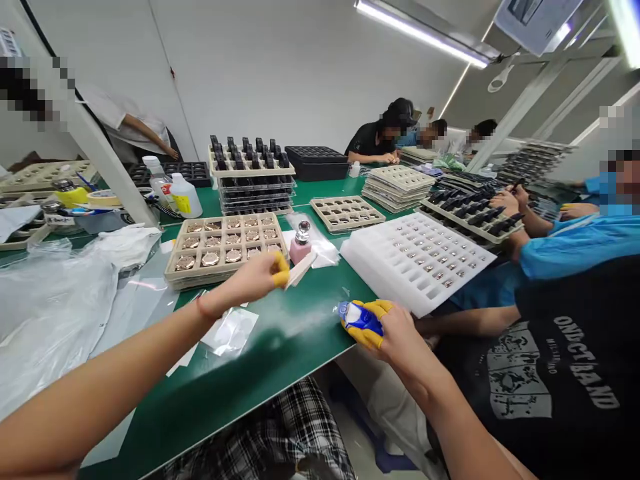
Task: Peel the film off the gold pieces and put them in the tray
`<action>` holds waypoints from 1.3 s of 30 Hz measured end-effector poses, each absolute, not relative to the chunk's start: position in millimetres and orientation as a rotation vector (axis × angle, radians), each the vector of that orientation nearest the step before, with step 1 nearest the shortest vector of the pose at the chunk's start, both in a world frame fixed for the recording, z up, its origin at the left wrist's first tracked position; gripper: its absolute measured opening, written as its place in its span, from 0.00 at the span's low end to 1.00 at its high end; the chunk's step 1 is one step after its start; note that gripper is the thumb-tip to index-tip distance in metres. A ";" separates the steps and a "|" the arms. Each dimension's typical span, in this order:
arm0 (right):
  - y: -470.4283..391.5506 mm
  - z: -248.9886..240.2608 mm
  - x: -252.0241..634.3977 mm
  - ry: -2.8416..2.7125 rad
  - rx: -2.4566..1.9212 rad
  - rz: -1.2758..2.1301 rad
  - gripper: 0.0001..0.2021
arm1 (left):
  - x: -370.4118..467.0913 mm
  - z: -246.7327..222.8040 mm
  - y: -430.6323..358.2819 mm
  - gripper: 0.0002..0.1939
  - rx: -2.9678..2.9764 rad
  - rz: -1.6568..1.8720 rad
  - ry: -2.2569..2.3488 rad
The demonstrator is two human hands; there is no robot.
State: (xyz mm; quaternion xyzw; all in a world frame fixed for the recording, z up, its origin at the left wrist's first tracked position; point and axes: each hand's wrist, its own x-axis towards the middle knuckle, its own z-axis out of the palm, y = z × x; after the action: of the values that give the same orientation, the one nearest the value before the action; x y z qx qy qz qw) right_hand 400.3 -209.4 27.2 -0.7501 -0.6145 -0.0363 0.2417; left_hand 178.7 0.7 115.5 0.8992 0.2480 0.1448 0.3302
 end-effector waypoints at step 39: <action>-55.5 71.0 59.5 -2.325 -0.415 1.178 0.05 | -155.8 29.7 -135.0 0.12 1.087 0.680 1.160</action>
State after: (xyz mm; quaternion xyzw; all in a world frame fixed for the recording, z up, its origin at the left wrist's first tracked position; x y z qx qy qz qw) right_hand 59.5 -55.5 71.0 -0.1522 -0.8533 0.4324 0.2484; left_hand -155.8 -135.0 29.7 0.4784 0.5103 0.2992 0.6490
